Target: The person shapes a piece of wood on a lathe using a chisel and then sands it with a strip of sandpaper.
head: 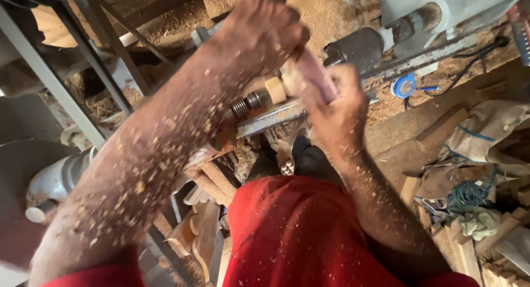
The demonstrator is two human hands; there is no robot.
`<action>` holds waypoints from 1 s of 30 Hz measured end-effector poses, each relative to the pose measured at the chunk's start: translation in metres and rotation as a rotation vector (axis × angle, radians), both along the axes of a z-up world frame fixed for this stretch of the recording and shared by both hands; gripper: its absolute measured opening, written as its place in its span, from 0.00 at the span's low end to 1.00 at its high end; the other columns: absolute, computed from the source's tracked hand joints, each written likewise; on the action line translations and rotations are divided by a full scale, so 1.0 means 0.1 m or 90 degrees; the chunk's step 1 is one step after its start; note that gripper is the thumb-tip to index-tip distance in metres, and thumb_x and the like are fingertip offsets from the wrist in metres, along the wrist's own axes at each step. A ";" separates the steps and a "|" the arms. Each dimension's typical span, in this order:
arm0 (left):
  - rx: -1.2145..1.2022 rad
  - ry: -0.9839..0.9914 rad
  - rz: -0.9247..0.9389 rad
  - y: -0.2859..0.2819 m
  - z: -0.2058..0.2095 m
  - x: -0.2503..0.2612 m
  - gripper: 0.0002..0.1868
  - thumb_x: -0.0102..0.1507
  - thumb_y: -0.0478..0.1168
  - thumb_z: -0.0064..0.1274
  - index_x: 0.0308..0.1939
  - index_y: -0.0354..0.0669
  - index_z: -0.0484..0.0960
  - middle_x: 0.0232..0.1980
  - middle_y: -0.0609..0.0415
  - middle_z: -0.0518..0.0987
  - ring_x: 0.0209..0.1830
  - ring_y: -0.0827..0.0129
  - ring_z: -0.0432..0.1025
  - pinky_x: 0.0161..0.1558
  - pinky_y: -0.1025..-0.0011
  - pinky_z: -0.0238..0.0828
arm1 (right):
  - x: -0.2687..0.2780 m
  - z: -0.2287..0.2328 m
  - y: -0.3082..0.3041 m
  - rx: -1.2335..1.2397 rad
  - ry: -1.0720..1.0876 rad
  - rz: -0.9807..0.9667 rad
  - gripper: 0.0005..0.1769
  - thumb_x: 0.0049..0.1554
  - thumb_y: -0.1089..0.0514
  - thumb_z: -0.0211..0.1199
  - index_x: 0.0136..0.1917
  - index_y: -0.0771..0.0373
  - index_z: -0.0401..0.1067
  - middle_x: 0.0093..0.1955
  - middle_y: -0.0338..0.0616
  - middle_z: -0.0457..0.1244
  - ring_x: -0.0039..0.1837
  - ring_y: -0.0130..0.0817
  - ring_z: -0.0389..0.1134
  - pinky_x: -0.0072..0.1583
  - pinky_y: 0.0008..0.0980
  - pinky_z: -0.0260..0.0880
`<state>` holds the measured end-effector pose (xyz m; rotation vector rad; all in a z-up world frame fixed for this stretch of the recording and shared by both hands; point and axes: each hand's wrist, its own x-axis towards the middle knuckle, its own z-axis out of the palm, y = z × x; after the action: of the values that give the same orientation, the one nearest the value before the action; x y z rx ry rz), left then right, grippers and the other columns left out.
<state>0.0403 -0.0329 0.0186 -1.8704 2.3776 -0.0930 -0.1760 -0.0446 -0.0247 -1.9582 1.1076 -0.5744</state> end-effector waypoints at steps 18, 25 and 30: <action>0.153 0.121 0.016 -0.41 -0.36 -0.03 0.10 0.69 0.50 0.55 0.45 0.51 0.84 0.39 0.55 0.79 0.42 0.65 0.73 0.52 0.59 0.69 | -0.02 0.09 -0.21 -0.009 0.007 0.000 0.16 0.61 0.57 0.72 0.56 0.65 0.71 0.45 0.41 0.69 0.43 0.29 0.70 0.46 0.31 0.71; -0.118 0.198 -0.049 0.48 -0.54 0.09 0.07 0.72 0.39 0.52 0.55 0.53 0.79 0.49 0.56 0.78 0.53 0.62 0.72 0.58 0.59 0.75 | -0.07 -0.09 0.24 -0.385 0.092 0.136 0.14 0.61 0.64 0.69 0.61 0.63 0.78 0.42 0.41 0.63 0.45 0.35 0.64 0.45 0.34 0.67; -0.073 0.209 -0.018 0.66 -0.29 0.01 0.16 0.62 0.34 0.56 0.51 0.61 0.83 0.52 0.58 0.80 0.50 0.65 0.73 0.56 0.63 0.73 | -0.12 -0.01 0.44 -0.345 0.063 0.140 0.14 0.61 0.67 0.66 0.61 0.64 0.77 0.42 0.41 0.63 0.45 0.36 0.65 0.45 0.34 0.67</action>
<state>0.0412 0.0332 -0.0101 -2.0420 2.6626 0.0850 -0.1879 -0.0002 -0.0256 -2.5595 0.8305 -0.7161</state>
